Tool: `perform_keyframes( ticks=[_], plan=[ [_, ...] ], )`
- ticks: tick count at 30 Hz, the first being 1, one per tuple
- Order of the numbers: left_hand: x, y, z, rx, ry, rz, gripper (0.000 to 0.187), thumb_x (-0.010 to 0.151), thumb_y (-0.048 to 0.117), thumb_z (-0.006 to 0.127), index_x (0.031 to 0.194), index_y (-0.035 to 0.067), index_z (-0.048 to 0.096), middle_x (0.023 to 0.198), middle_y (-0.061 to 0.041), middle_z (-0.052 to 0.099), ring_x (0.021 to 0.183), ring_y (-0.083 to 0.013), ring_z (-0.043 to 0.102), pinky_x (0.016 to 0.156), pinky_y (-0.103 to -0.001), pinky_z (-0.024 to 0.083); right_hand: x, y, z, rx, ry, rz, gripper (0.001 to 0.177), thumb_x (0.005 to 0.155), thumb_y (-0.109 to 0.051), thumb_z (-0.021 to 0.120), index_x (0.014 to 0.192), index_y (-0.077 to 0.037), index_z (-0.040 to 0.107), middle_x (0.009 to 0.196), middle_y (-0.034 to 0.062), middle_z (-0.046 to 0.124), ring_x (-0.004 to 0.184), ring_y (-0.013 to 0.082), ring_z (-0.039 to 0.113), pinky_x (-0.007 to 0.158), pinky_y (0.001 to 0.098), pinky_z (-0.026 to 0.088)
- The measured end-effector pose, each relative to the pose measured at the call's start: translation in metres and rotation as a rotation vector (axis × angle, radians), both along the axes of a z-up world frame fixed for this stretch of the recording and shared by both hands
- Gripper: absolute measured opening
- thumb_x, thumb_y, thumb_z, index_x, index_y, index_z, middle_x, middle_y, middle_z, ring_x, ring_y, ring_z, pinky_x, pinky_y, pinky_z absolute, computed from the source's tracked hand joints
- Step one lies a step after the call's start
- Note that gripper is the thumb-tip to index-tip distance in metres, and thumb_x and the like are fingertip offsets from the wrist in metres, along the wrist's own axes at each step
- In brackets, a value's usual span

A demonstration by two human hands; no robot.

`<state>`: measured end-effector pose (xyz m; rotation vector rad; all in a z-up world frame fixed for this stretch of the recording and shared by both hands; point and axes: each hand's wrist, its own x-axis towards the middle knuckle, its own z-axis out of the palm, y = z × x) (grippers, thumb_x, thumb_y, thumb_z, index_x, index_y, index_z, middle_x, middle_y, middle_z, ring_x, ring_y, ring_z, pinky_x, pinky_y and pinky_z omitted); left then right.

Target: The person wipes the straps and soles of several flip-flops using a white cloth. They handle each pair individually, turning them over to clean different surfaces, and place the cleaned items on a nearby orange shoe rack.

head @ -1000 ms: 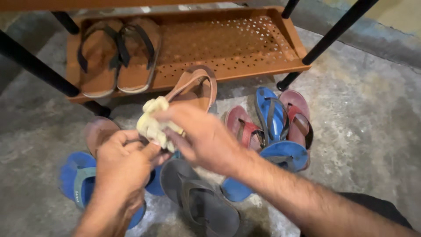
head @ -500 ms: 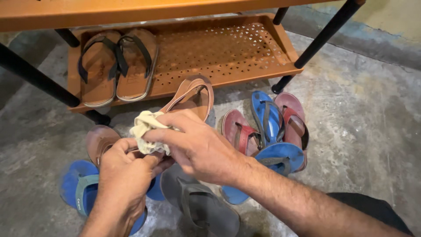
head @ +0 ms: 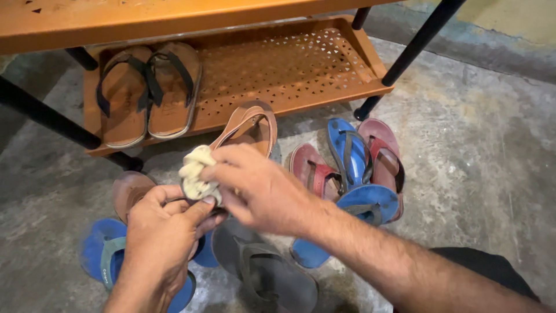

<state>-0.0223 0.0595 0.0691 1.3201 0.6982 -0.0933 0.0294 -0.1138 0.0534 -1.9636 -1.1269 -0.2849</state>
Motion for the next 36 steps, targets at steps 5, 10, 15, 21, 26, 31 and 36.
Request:
perform_keyframes(
  ticks=[5, 10, 15, 21, 26, 31, 36],
  plan=[
    [-0.001, -0.002, 0.002, 0.095, 0.061, -0.066, 0.026, 0.090, -0.001, 0.069, 0.110, -0.010, 0.055, 0.095, -0.022, 0.074, 0.081, -0.0284, 0.078, 0.064, -0.031, 0.059, 0.037, -0.013, -0.009, -0.273, 0.151, -0.257, 0.028, 0.086, -0.003, 0.070, 0.114, -0.006, 0.065, 0.105, 0.0160, 0.064, 0.103, 0.0398, 0.063, 0.085, 0.0495, 0.052],
    [0.002, -0.002, 0.000, 0.073, -0.034, -0.054, 0.027, 0.088, -0.005, 0.063, 0.112, -0.009, 0.051, 0.098, -0.021, 0.073, 0.085, -0.0270, 0.077, 0.071, -0.033, 0.061, 0.011, -0.005, 0.002, 0.005, 0.034, -0.039, 0.032, 0.089, -0.002, 0.068, 0.120, -0.008, 0.063, 0.115, 0.0138, 0.065, 0.113, 0.0362, 0.064, 0.096, 0.0438, 0.054],
    [0.003, -0.008, 0.006, 0.088, -0.030, -0.068, 0.027, 0.090, -0.003, 0.062, 0.113, -0.008, 0.049, 0.100, -0.021, 0.072, 0.088, -0.0276, 0.077, 0.077, -0.035, 0.065, 0.013, -0.001, 0.008, 0.079, 0.030, -0.022, 0.030, 0.091, 0.000, 0.066, 0.120, -0.009, 0.064, 0.122, 0.0130, 0.065, 0.118, 0.0352, 0.064, 0.101, 0.0416, 0.053],
    [0.004, -0.012, 0.008, 0.116, -0.033, -0.070, 0.027, 0.091, -0.002, 0.064, 0.112, -0.009, 0.049, 0.099, -0.023, 0.071, 0.087, -0.0295, 0.076, 0.077, -0.037, 0.064, 0.019, -0.001, 0.007, 0.077, 0.121, -0.120, 0.027, 0.088, -0.003, 0.069, 0.115, -0.008, 0.065, 0.115, 0.0124, 0.065, 0.113, 0.0336, 0.065, 0.097, 0.0405, 0.054],
    [0.004, -0.006, 0.000, 0.082, -0.086, -0.042, 0.027, 0.087, -0.007, 0.061, 0.113, -0.008, 0.051, 0.102, -0.021, 0.072, 0.086, -0.0283, 0.076, 0.077, -0.037, 0.066, 0.007, -0.006, 0.006, 0.086, 0.017, 0.012, 0.030, 0.086, -0.008, 0.067, 0.116, -0.006, 0.061, 0.121, 0.0150, 0.063, 0.119, 0.0359, 0.063, 0.104, 0.0434, 0.053],
    [0.002, -0.008, 0.000, 0.134, -0.067, -0.053, 0.028, 0.088, -0.007, 0.064, 0.113, -0.009, 0.051, 0.098, -0.023, 0.070, 0.083, -0.0305, 0.076, 0.076, -0.037, 0.066, 0.034, -0.017, 0.004, -0.298, 0.113, -0.192, 0.026, 0.084, -0.012, 0.071, 0.109, -0.007, 0.066, 0.103, 0.0137, 0.065, 0.104, 0.0376, 0.064, 0.085, 0.0483, 0.052],
    [0.003, -0.006, -0.002, 0.124, -0.084, -0.044, 0.027, 0.087, -0.007, 0.064, 0.111, -0.009, 0.052, 0.099, -0.022, 0.072, 0.084, -0.0297, 0.077, 0.075, -0.036, 0.065, 0.012, -0.010, 0.010, -0.084, 0.060, -0.081, 0.031, 0.087, -0.010, 0.071, 0.117, -0.007, 0.063, 0.108, 0.0139, 0.063, 0.105, 0.0362, 0.064, 0.086, 0.0454, 0.055]
  ],
)
